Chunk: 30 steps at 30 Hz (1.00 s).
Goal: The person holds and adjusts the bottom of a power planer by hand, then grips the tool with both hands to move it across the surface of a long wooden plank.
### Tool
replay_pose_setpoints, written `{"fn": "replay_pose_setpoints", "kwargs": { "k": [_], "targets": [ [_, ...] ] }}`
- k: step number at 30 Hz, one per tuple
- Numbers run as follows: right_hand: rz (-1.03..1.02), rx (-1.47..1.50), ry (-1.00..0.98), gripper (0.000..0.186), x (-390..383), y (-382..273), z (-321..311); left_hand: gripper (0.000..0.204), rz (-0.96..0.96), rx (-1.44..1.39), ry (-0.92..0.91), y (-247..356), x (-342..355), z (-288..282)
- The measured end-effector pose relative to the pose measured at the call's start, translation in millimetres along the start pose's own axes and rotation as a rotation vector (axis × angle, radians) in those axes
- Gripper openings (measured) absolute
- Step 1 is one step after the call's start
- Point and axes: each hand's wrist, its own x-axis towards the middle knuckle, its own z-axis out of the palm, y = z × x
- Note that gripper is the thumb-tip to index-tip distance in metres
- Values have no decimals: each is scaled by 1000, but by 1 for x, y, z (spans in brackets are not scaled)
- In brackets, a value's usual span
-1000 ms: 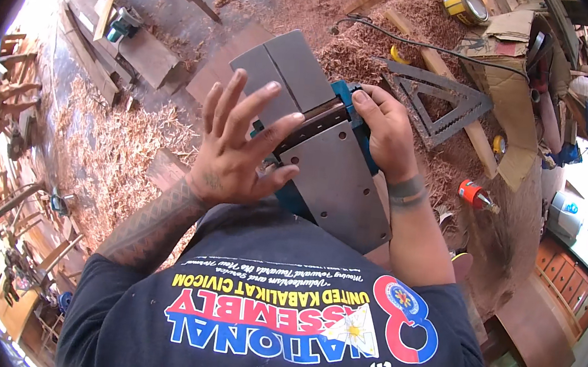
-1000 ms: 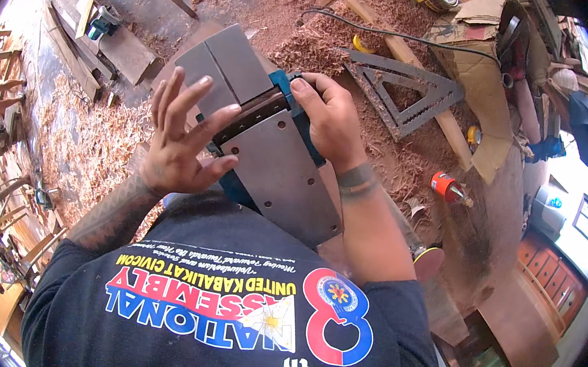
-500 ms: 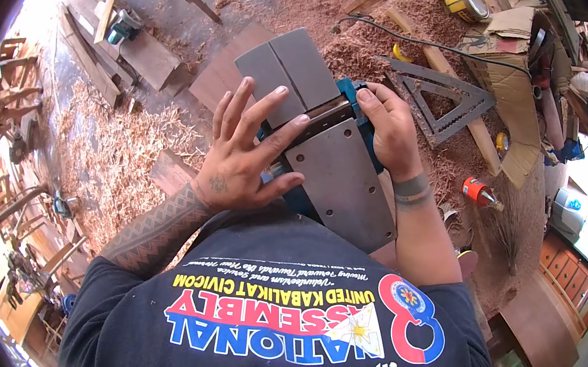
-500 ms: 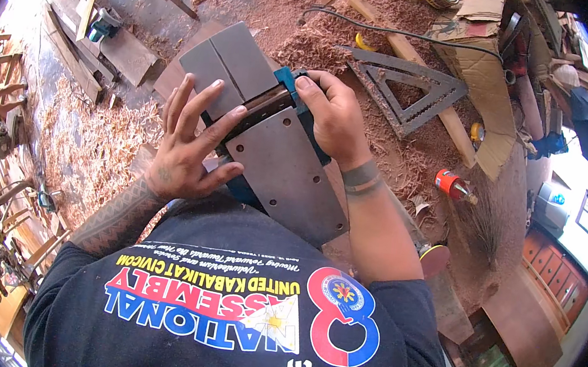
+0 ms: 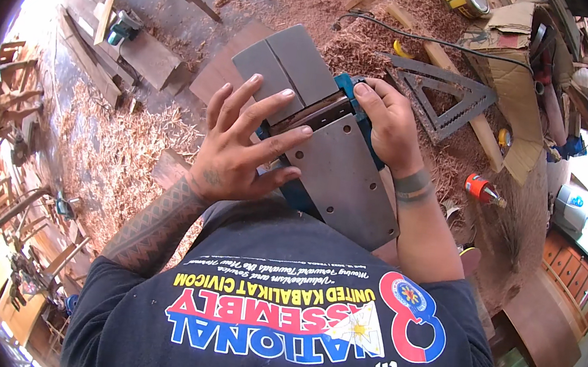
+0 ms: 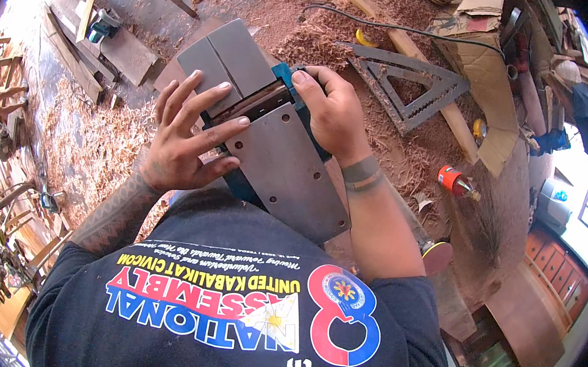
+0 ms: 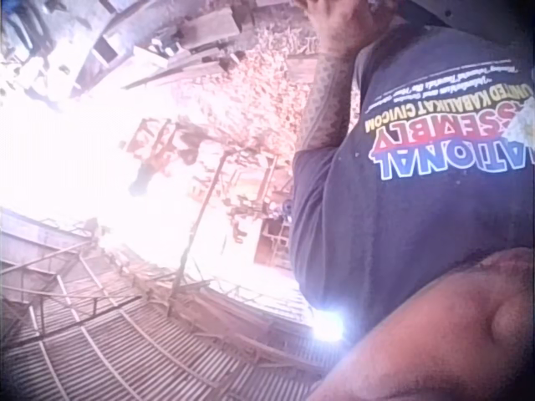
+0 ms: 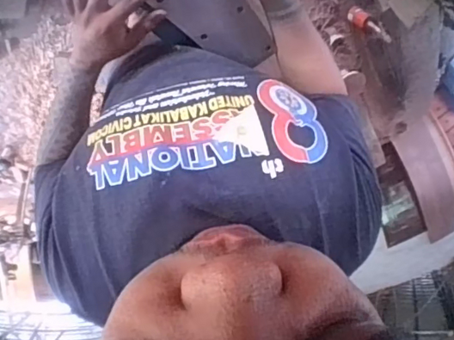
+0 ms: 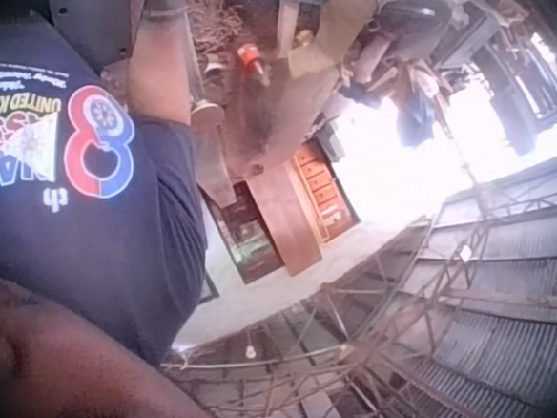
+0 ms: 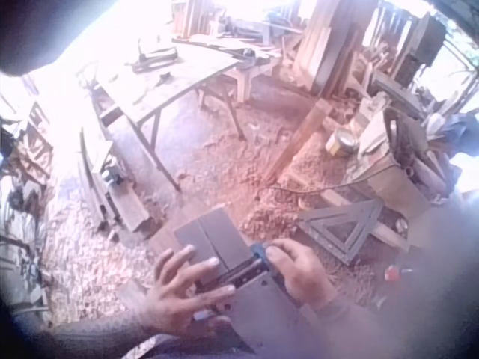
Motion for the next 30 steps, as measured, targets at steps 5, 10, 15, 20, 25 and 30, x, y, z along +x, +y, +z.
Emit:
{"fn": "replay_pose_setpoints", "kwargs": {
  "k": [5, 10, 15, 20, 25, 30],
  "targets": [
    [-18, -25, -15, 34, -2, -3, 1, 51, -109, -162, 17, -9, 17, 0],
    [8, -13, -42, 34, -1, -4, 5, 44, -293, -106, 102, 2, 50, 5],
    [19, -34, -34, 35, -1, -9, 9, 41, -317, -104, 120, 2, 50, 7],
    [4, -83, -14, 35, -2, -12, 11, 41, -337, -87, 112, 5, 50, 7],
    [-9, -101, -17, 35, -5, -11, 12, 42, -335, -96, 113, 6, 46, 7],
    [-2, -94, -19, 35, -5, -10, 11, 44, -323, -98, 101, 2, 46, 9]
  ]
}}
